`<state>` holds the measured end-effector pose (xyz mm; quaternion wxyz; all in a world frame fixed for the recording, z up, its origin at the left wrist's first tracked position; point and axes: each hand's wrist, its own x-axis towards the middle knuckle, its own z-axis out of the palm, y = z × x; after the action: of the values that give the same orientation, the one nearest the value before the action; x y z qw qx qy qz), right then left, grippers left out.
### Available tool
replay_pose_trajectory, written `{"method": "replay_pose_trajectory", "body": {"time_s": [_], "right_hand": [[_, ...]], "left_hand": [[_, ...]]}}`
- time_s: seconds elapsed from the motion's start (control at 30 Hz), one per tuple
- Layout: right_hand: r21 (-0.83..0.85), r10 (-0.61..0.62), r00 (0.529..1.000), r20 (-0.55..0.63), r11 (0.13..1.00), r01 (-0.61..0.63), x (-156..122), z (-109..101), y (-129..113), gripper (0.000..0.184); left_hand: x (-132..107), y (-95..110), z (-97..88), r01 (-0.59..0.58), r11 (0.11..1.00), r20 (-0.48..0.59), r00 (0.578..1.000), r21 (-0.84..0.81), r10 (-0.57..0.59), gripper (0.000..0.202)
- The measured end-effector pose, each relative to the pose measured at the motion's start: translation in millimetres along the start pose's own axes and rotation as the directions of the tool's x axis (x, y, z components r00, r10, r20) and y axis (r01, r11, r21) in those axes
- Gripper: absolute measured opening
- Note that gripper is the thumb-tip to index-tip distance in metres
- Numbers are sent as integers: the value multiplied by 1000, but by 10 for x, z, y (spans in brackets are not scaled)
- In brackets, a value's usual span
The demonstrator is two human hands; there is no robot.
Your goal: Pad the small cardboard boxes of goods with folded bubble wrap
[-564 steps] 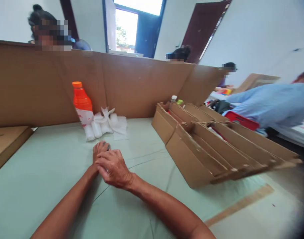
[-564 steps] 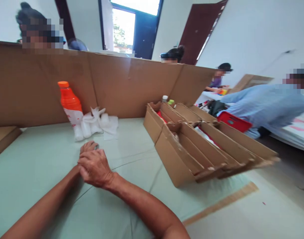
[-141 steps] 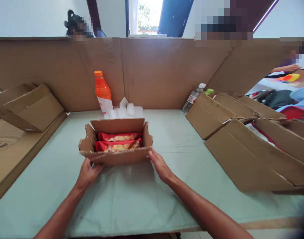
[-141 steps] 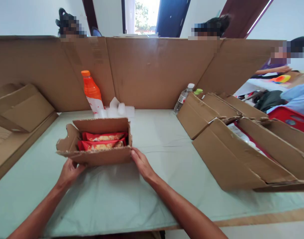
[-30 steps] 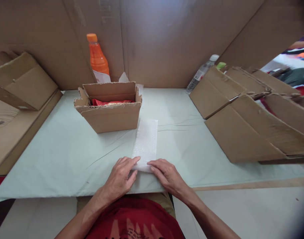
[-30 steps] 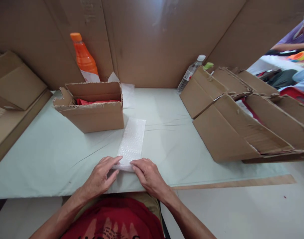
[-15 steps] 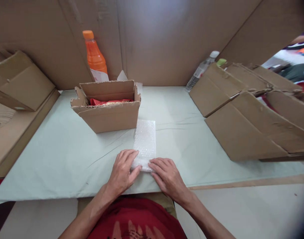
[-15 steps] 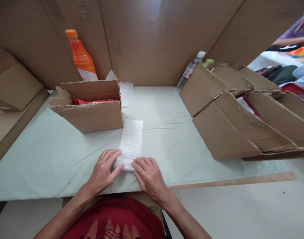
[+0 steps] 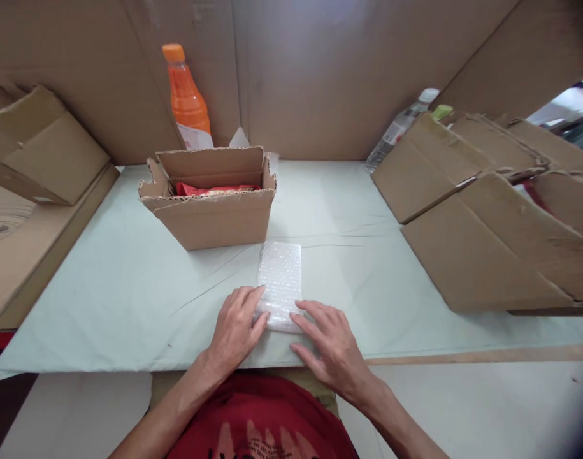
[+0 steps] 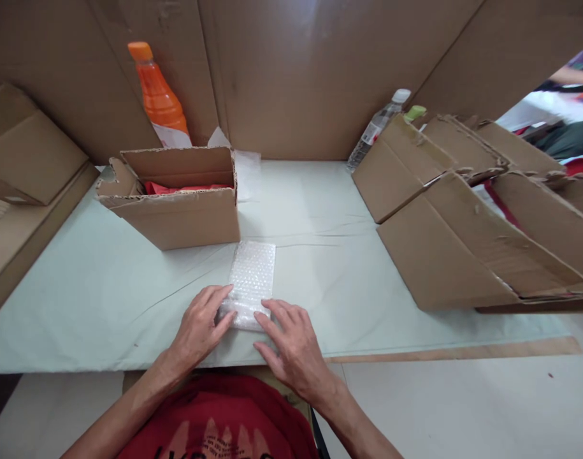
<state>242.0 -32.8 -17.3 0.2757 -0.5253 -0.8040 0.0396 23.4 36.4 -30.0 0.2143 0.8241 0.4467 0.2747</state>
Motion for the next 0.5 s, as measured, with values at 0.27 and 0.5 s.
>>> {"method": "replay_pose_trajectory", "body": {"time_s": [0.27,0.5], "right_hand": [[198,129,991,33,971,-133,29,43,39,24],[11,74,991,-109,997,-73,-55,-54,30,31]], "left_hand": [[-164,37,-146,-85,980,44,995,-178,94,51],[-47,72,-116,-28,997,73,997,66,23,37]]}}
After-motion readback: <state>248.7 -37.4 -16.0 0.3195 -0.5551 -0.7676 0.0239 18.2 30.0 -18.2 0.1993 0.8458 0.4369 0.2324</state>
